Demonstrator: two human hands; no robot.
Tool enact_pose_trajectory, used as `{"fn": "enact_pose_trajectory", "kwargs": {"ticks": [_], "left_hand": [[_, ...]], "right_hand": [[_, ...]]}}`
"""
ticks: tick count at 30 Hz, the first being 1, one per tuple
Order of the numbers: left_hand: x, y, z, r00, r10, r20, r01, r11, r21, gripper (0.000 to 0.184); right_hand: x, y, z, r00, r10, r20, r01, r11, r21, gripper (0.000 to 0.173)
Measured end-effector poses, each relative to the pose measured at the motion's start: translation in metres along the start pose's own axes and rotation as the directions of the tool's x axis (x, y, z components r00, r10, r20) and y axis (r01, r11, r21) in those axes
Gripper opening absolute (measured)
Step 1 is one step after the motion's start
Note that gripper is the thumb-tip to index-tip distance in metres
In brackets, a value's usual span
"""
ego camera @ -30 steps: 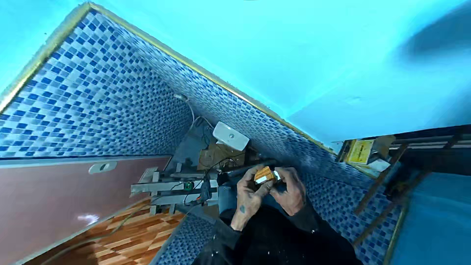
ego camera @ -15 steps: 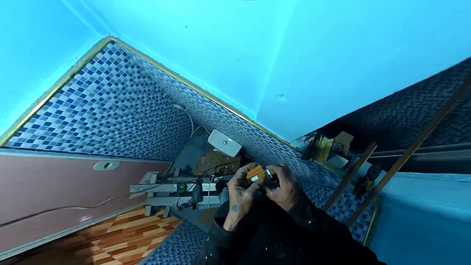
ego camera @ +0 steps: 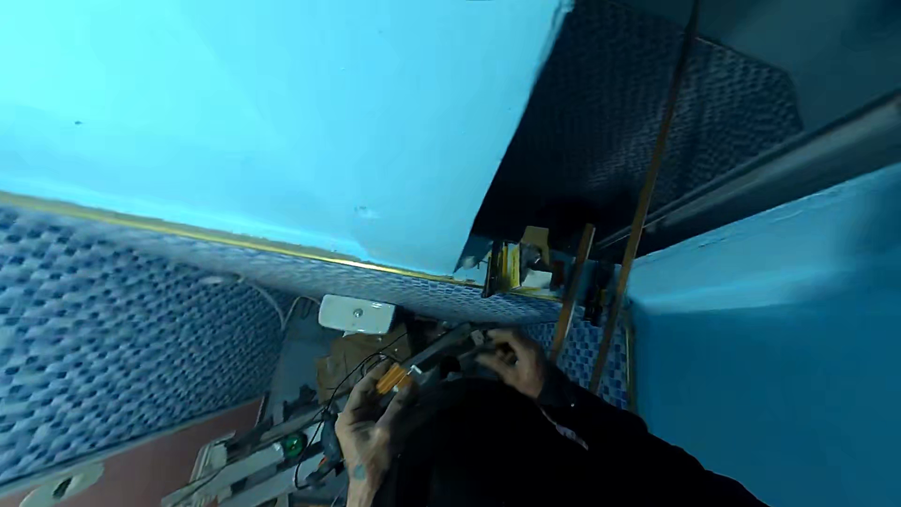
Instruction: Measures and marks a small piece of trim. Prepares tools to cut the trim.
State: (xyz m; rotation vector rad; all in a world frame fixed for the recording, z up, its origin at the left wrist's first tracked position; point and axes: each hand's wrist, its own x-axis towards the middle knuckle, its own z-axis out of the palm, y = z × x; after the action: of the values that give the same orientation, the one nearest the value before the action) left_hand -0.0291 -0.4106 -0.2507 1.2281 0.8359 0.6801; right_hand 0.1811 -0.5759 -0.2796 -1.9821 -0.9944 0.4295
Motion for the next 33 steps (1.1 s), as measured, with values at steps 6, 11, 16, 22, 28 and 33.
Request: {"fn": "enact_pose_trajectory", "kwargs": {"ticks": [6,11,16,22,28,33], "left_hand": [[0.003,-0.002,0.01,0.997,-0.074,0.012,0.074,0.997,0.028,0.049],[0.007,-0.007,0.021,0.998,-0.05,0.027,0.049,0.999,0.021,0.048],[0.002,-0.01,0.024,0.998,-0.062,-0.017,0.062,0.998,-0.02,0.05],[-0.003,-0.005,0.016,0.995,-0.095,0.008,0.096,0.992,-0.082,0.047],[-0.007,0.0,0.006,0.997,-0.069,0.032,0.072,0.993,-0.097,0.048],[-0.009,0.002,0.0,0.998,-0.061,0.025,0.064,0.992,-0.111,0.047]], "right_hand": [[0.028,0.088,-0.071,0.948,0.302,-0.104,-0.318,0.922,-0.22,0.034],[0.062,0.08,-0.001,0.683,0.704,0.195,-0.713,0.701,-0.033,0.043],[0.082,0.121,0.05,0.377,0.917,0.132,-0.827,0.269,0.493,0.059],[0.093,0.143,0.066,0.418,0.903,0.098,-0.671,0.234,0.704,0.054],[0.09,0.147,0.07,0.441,0.893,0.09,-0.525,0.175,0.833,0.036],[0.082,0.148,0.068,0.474,0.879,0.06,-0.494,0.208,0.844,0.03]]}}
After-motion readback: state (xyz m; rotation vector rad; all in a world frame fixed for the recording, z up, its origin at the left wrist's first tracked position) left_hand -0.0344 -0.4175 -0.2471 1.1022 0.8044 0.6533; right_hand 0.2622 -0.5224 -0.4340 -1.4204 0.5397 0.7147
